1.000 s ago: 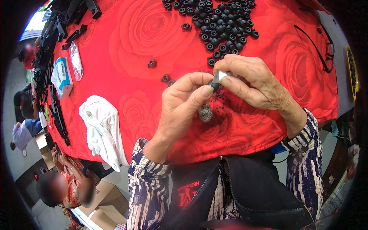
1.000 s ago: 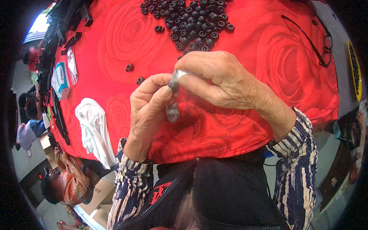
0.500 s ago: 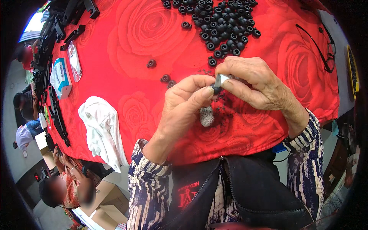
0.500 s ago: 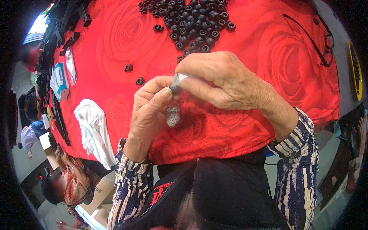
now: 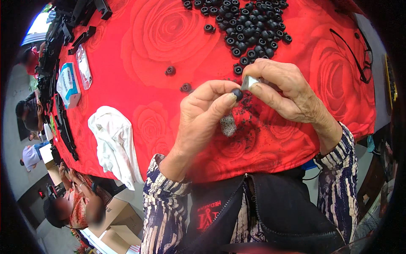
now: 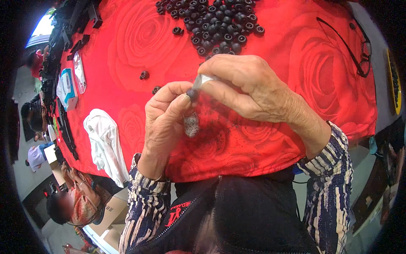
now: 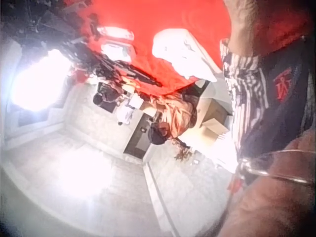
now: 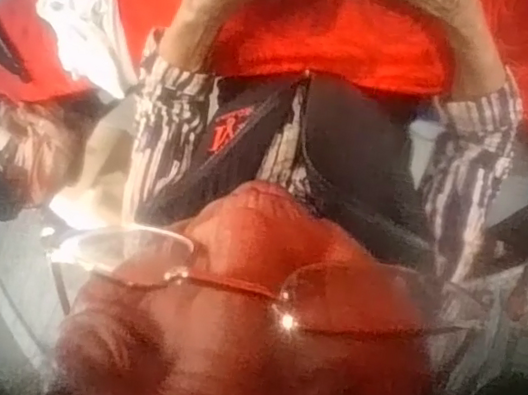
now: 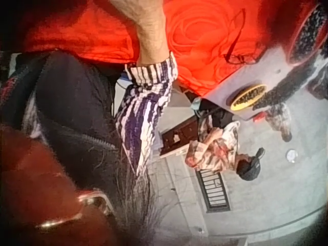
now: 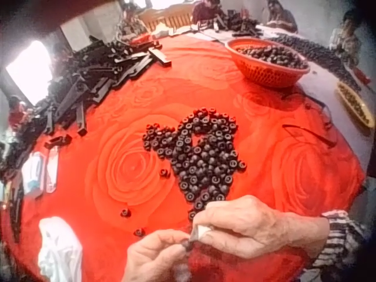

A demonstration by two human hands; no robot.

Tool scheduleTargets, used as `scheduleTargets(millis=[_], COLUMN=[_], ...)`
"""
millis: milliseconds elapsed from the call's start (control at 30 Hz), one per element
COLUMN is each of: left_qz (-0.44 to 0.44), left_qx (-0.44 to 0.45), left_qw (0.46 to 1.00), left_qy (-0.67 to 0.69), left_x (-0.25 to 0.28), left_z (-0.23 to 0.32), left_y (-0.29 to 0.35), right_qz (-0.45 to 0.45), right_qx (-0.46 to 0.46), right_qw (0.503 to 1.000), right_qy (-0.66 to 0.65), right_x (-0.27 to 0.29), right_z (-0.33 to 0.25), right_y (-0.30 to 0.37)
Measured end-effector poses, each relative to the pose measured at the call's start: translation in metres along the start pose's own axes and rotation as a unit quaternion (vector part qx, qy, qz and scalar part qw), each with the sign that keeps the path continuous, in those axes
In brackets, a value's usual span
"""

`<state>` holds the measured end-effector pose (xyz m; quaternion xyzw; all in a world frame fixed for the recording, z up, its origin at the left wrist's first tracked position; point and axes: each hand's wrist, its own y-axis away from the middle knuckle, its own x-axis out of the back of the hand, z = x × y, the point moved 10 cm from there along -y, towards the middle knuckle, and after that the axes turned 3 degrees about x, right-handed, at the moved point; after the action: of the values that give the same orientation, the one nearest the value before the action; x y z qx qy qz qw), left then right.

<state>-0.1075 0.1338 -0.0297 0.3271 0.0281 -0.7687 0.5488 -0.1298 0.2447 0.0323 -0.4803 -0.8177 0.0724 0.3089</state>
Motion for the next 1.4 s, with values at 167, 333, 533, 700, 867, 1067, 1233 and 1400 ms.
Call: scheduleTargets(millis=[167,333,533,700,867,1067,1233,1400], left_qz=[-0.001,-0.003,0.001,0.007,0.009,0.001,0.004,0.006], left_qx=[0.018,0.014,0.026,0.05,0.046,0.039,0.04,0.037], left_qw=[1.0,1.0,0.999,0.999,0.999,0.999,0.999,0.999], left_qy=[-0.009,-0.023,-0.023,0.004,0.013,0.006,-0.008,-0.005], left_x=[0.0,0.0,0.001,0.002,0.003,0.002,0.002,0.001], left_z=[-0.005,-0.005,-0.007,-0.012,-0.011,-0.01,-0.01,-0.009], left_y=[-0.001,-0.001,-0.001,-0.001,-0.001,-0.002,-0.002,-0.001], right_qz=[-0.004,-0.004,-0.011,-0.03,-0.021,0.001,-0.01,-0.016], right_qx=[-0.01,-0.02,-0.026,-0.03,-0.023,-0.033,-0.031,-0.027], right_qw=[1.0,1.0,1.0,0.999,0.999,0.999,0.999,0.999], right_qy=[-0.004,-0.006,-0.002,-0.007,-0.008,0.006,0.003,-0.005], right_x=[-0.001,-0.003,-0.004,-0.006,-0.006,-0.002,-0.004,-0.003], right_z=[-0.001,0.001,0.001,0.002,0.0,0.002,0.004,0.001], right_y=[-0.001,-0.001,-0.001,-0.001,-0.001,-0.001,-0.001,-0.002])
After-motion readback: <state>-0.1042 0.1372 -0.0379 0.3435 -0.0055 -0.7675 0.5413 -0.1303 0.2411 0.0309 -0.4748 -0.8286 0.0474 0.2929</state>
